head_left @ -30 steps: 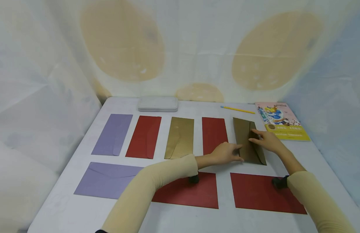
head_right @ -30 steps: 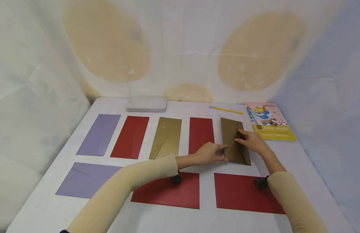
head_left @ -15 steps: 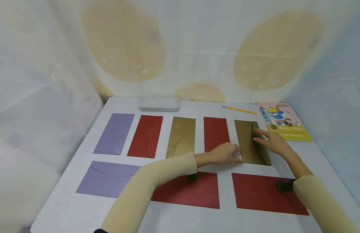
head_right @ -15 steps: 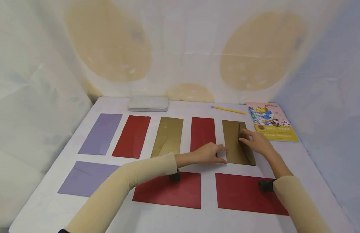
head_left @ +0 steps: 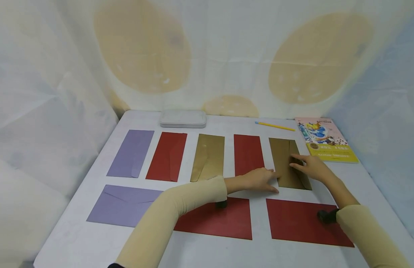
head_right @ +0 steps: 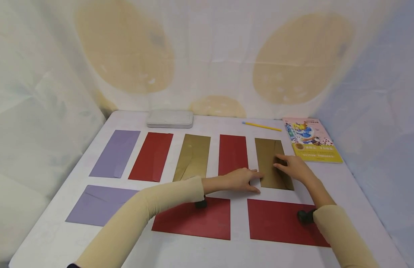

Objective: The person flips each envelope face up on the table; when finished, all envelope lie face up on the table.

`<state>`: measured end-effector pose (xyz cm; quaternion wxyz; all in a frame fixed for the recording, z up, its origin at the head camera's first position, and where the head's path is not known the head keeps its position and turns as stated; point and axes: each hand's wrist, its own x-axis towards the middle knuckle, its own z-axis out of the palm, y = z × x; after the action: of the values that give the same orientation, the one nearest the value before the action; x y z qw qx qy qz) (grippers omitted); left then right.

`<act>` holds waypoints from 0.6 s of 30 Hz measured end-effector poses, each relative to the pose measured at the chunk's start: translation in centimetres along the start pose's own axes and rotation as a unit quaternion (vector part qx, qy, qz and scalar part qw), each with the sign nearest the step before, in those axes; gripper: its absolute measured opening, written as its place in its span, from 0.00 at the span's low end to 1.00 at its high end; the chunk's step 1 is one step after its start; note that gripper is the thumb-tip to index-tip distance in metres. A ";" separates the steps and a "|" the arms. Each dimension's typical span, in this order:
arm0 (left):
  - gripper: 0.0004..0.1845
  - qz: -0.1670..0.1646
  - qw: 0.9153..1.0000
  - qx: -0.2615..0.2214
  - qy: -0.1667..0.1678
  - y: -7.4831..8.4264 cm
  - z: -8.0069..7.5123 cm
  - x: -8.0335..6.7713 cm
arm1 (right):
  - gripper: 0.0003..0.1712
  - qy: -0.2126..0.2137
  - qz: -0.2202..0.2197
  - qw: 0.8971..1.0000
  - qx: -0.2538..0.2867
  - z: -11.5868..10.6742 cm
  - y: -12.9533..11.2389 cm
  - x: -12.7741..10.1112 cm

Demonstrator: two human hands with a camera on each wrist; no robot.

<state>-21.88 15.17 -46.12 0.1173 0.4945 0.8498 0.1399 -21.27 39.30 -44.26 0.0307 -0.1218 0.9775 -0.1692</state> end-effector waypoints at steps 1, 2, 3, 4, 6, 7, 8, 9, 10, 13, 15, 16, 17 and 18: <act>0.34 0.002 1.000 0.000 0.001 0.0 0.0 0.0 | 0.33 0.000 0.001 1.000 0.001 0.0 0.0 0.0; 0.34 0.004 1.000 0.000 0.002 -0.1 0.0 -0.1 | 0.33 0.000 0.001 1.000 0.000 0.1 -0.1 0.0; 0.34 0.007 1.000 -0.002 0.004 -0.2 0.0 -0.2 | 0.33 0.000 0.003 1.000 0.000 0.1 -0.1 0.0; 0.34 0.011 1.000 -0.005 0.006 -0.3 0.0 -0.3 | 0.34 -0.001 0.004 1.000 0.001 0.1 -0.1 0.0; 0.34 0.022 1.000 -0.012 0.011 -0.5 0.1 -0.5 | 0.35 -0.002 0.006 1.000 0.004 0.1 -0.1 0.0; 0.34 0.029 0.999 -0.015 0.013 -0.7 0.1 -0.7 | 0.36 -0.003 0.007 1.000 0.005 0.1 -0.2 0.0; 0.35 0.034 0.999 -0.021 0.014 -0.9 0.0 -0.9 | 0.37 -0.004 0.008 1.000 0.007 0.1 -0.3 0.0; 0.35 0.038 0.999 -0.027 0.014 -1.0 0.0 -1.1 | 0.38 -0.004 0.009 1.000 0.009 0.1 -0.3 -0.1; 0.36 0.042 0.999 -0.029 0.014 -1.2 -0.1 -1.4 | 0.39 -0.004 0.008 1.000 0.013 0.0 -0.3 -0.1; 0.39 0.046 0.998 -0.035 0.012 -1.6 -0.6 -2.5 | 0.41 -0.002 0.007 1.000 0.028 -0.1 -0.7 -0.2; 0.40 0.049 0.998 -0.045 0.013 -1.7 -1.0 -3.3 | 0.43 0.001 0.010 0.999 0.040 -0.2 -1.2 -0.4; 0.41 0.051 0.997 -0.052 0.014 -1.8 -1.2 -3.9 | 0.44 0.002 0.012 0.999 0.046 -0.3 -1.5 -0.5; 0.42 0.053 0.997 -0.062 0.017 -1.9 -1.4 -4.5 | 0.45 0.002 0.014 0.999 0.051 -0.4 -1.9 -0.6; 0.42 0.054 0.995 -0.077 0.020 -1.9 -1.6 -5.1 | 0.46 0.003 0.014 0.998 0.054 -0.5 -2.3 -0.8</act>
<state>-21.52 9.62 -45.02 0.1307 0.5262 0.8107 0.2210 -20.07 37.58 -43.06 0.0364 -0.1054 0.9687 -0.2216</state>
